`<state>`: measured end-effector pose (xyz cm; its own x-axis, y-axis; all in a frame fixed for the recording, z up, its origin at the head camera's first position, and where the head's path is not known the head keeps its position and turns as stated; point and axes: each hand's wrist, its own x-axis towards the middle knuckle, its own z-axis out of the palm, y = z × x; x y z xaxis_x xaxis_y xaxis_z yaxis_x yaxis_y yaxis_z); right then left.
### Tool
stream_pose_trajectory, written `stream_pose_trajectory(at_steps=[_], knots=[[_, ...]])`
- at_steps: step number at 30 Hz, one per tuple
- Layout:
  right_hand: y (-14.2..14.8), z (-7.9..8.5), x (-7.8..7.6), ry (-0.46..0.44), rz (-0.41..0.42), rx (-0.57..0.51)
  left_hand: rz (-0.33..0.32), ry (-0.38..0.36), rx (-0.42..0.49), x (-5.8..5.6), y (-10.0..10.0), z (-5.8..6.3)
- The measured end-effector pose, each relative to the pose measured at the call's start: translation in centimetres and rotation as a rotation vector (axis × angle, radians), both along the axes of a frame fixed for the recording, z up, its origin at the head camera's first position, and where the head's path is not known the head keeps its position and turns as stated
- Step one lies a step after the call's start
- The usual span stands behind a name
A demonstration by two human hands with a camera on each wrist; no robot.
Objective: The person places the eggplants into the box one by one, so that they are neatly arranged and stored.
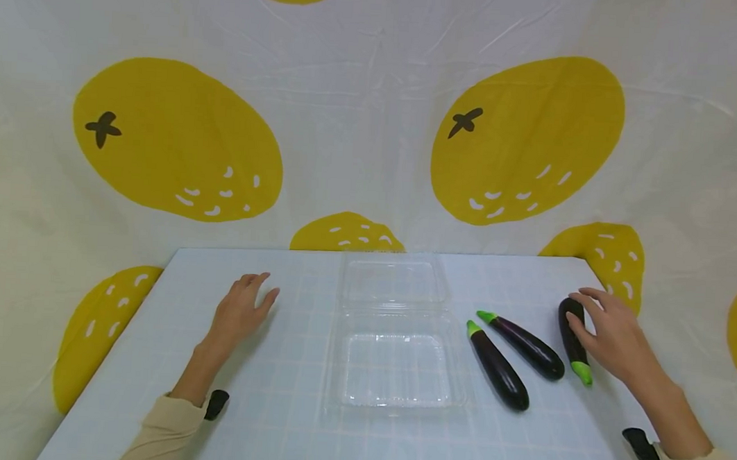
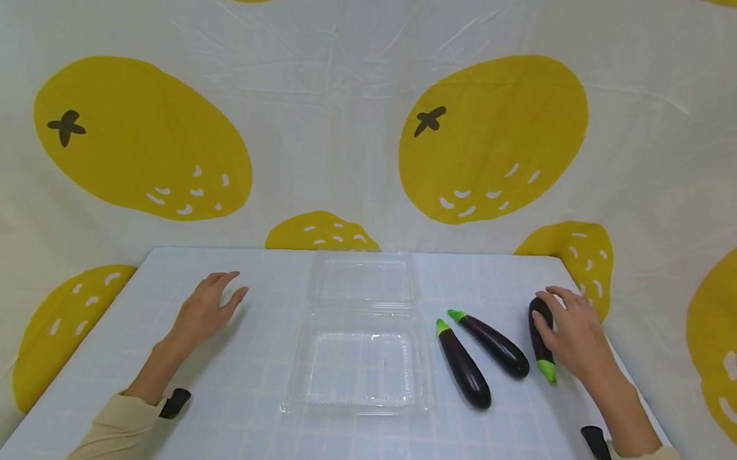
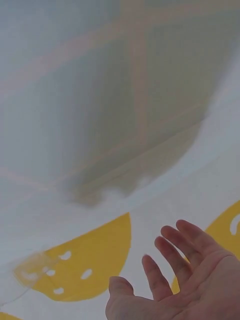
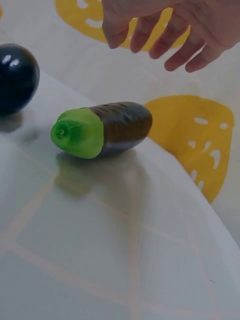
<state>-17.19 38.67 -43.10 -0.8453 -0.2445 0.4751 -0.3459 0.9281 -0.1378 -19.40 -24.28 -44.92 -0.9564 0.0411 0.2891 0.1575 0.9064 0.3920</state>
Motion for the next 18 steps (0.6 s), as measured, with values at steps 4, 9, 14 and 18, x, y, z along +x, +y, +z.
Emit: stream_pose_trajectory(at_steps=[4,9,14,18], knots=[[-0.5,0.2,0.4,-0.006,0.004,0.000,-0.014,-0.004,0.040,0.2,0.9,0.2],[-1.4,0.5,0.9,-0.041,0.007,-0.003,-0.032,0.003,0.096,0.6,1.8,0.4],[-2.1,0.5,1.2,-0.039,0.049,-0.028,-0.054,0.012,0.171,0.9,2.8,0.5],[-2.8,0.4,1.4,-0.029,0.085,-0.038,-0.076,-0.002,0.222,0.9,3.4,0.5]])
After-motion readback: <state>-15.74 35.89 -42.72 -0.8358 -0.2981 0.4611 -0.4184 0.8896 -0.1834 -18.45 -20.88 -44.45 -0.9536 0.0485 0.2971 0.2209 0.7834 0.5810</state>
